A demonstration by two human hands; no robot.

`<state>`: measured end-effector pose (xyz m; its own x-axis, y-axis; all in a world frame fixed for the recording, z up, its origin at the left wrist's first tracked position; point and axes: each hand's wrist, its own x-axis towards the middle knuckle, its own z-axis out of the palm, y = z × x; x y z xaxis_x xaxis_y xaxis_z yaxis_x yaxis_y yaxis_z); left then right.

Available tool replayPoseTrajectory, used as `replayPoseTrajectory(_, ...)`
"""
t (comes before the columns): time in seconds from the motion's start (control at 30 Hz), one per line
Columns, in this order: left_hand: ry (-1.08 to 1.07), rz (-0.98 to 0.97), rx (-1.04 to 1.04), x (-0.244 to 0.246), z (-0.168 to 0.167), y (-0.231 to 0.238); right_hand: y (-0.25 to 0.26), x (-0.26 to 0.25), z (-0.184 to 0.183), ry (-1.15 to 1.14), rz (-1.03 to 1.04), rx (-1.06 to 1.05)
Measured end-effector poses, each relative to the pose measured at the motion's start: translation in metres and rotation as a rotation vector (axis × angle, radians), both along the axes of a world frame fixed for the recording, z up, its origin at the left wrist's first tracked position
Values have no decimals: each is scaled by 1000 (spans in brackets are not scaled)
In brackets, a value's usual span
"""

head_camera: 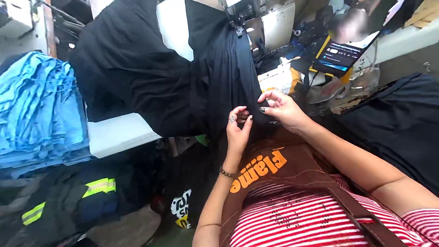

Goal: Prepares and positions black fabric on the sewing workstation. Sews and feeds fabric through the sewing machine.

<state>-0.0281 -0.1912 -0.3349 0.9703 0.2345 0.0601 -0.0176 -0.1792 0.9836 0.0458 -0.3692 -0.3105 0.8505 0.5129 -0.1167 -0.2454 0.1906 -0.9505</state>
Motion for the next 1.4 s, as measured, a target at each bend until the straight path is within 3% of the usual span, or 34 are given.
replayPoseTrajectory(0.1,154,-129,-193,6,2,7,-5,-11,7,21,-54,-26)
replayPoseTrajectory(0.27,145,-261,-369,8,0,9,-16,-25,15,23,-63,-43)
replayPoseTrajectory(0.43,307,-169,-571,-10,-1,8,-22,-35,20,-23,-38,-193)
replayPoseTrajectory(0.53,300,66,-487,-25,9,5,-25,-40,27,8,-3,-214)
replayPoseTrajectory(0.63,-42,269,-279,-40,40,1,-27,-45,34,49,13,-177)
replayPoseTrajectory(0.73,-437,154,260,-53,69,-6,-26,-51,44,75,18,-120)
replayPoseTrajectory(0.8,-516,55,559,-56,72,-18,-24,-54,49,91,33,-86)
replayPoseTrajectory(0.87,-525,-10,709,-52,62,-27,-21,-55,52,112,51,-81)
replayPoseTrajectory(1.03,-469,-18,719,-48,51,-30,-23,-55,47,159,69,-74)
replayPoseTrajectory(1.23,-366,-38,566,-49,51,-30,-22,-51,51,269,61,-81)
replayPoseTrajectory(1.4,-372,-64,607,-49,52,-35,-22,-50,51,286,59,-79)
